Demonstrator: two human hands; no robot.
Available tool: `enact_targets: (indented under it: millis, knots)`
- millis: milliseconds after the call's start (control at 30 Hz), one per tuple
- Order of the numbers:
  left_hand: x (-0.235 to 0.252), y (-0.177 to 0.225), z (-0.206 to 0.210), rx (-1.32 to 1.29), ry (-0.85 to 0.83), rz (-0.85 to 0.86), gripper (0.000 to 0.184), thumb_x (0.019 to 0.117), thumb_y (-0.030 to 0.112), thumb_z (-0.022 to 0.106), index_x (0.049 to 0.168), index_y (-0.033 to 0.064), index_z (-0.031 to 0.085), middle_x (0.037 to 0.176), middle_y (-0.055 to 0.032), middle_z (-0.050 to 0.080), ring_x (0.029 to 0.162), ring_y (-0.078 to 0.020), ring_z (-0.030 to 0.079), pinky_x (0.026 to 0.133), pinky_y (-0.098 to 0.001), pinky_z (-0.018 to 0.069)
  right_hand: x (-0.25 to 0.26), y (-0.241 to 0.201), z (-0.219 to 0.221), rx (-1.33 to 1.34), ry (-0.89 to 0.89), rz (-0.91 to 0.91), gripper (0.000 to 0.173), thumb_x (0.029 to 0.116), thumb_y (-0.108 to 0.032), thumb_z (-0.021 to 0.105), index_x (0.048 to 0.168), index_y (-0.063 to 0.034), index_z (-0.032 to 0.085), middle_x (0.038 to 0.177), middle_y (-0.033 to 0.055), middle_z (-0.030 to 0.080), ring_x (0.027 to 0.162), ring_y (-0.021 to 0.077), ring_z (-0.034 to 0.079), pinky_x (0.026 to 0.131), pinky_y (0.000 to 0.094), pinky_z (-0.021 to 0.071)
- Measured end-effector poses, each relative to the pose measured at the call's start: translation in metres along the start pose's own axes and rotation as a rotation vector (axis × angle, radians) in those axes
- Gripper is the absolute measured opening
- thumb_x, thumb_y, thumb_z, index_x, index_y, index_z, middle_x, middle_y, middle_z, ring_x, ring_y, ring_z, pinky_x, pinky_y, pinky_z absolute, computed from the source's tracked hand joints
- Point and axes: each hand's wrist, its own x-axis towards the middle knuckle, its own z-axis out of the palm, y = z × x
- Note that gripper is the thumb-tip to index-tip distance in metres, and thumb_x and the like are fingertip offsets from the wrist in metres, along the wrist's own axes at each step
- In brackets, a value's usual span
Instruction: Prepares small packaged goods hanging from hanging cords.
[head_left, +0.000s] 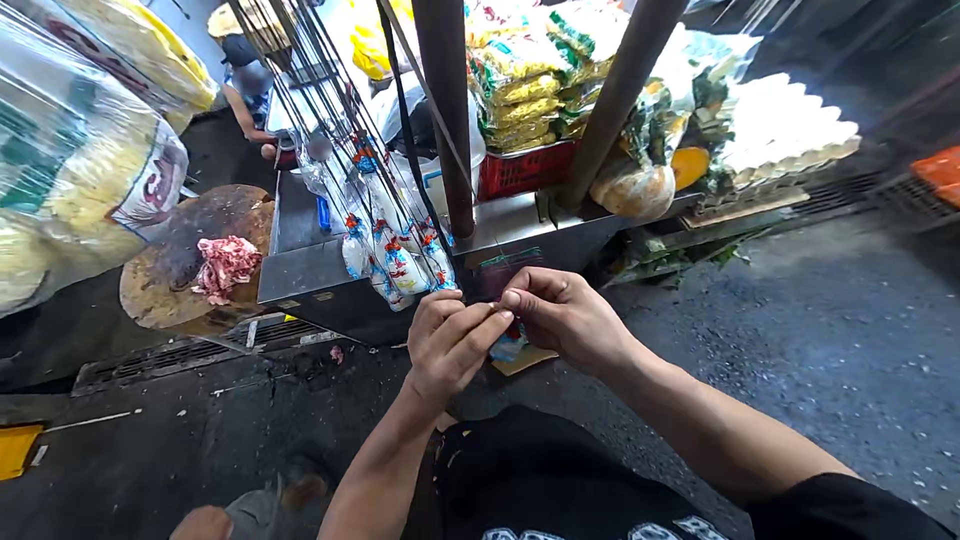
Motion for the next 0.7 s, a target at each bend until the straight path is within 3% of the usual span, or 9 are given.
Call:
enact_targets:
  millis: [200,267,333,433,500,633,700]
  knots:
    - [0.015,-0.011,-0.015,0.080,-0.094,0.142,0.015,0.0944,0.012,0.073,0.109,0.0133,0.075,0.102,-0.0035,0.070,0.095,-0.0170,0.061,0.097,-0.0363,0.0464,0.004,-0.004,0.005,0.160,-0.003,0.041,0.018,0.1022,-0.016,0.061,0.087,-0.0095,0.068,0.058,-0.0020,0.052,0.042,-0.0007,0.036,0.042,0.0149,0.0329]
    - [0.023,-0.015,-0.019,0.096,-0.122,0.173,0.012,0.0943,0.014,0.073,0.106,0.0113,0.075,0.100,-0.0048,0.070,0.095,-0.0182,0.063,0.098,-0.0371,0.0472,0.005,0.000,0.006,-0.025,0.077,-0.148,0.014,0.1014,-0.017,0.064,0.092,-0.0097,0.071,0.063,-0.0014,0.059,0.045,0.0001,0.043,0.044,0.0151,0.0378]
    - [0.029,-0.015,-0.018,0.096,-0.136,0.110,0.010,0.0952,0.014,0.072,0.102,0.0079,0.074,0.097,-0.0064,0.071,0.095,-0.0190,0.065,0.099,-0.0370,0.0493,0.004,0.006,0.007,-0.383,0.201,-0.467,0.012,0.1019,-0.020,0.064,0.098,-0.0099,0.070,0.068,-0.0053,0.063,0.052,-0.0019,0.053,0.048,0.0133,0.0468]
    - [0.027,-0.013,-0.007,0.022,-0.171,-0.212,0.014,0.0938,0.013,0.070,0.103,0.0055,0.077,0.098,-0.0074,0.073,0.097,-0.0159,0.069,0.093,-0.0321,0.0558,0.003,0.018,0.002,-0.654,0.257,-0.746,0.016,0.1027,-0.017,0.062,0.097,-0.0038,0.067,0.076,-0.0011,0.066,0.064,-0.0007,0.060,0.060,0.0151,0.0535]
    - [0.020,-0.011,0.003,-0.149,-0.271,-0.499,0.015,0.0931,0.013,0.070,0.104,0.0067,0.078,0.102,-0.0046,0.074,0.098,-0.0104,0.070,0.088,-0.0295,0.0597,0.004,0.032,-0.004,-0.738,0.236,-0.760,0.019,0.1038,-0.020,0.060,0.096,-0.0037,0.067,0.080,0.0017,0.068,0.071,0.0025,0.064,0.068,0.0187,0.0565]
    - [0.008,-0.004,0.018,-0.655,-0.421,-0.979,0.016,0.0990,0.005,0.060,0.112,0.0008,0.069,0.116,-0.0078,0.071,0.103,-0.0122,0.070,0.091,-0.0315,0.0599,0.000,0.050,-0.016,-0.827,0.166,-0.806,0.018,0.1054,-0.020,0.058,0.098,-0.0060,0.065,0.086,0.0035,0.067,0.083,0.0094,0.065,0.078,0.0259,0.0556]
    - [0.011,0.001,0.018,-0.858,-0.444,-1.197,0.016,0.1026,0.006,0.052,0.113,0.0027,0.064,0.111,-0.0053,0.071,0.097,-0.0096,0.068,0.085,-0.0282,0.0569,-0.002,0.048,-0.017,-0.829,0.105,-0.826,0.016,0.1056,-0.019,0.058,0.099,-0.0070,0.065,0.089,0.0022,0.068,0.089,0.0088,0.066,0.089,0.0286,0.0540]
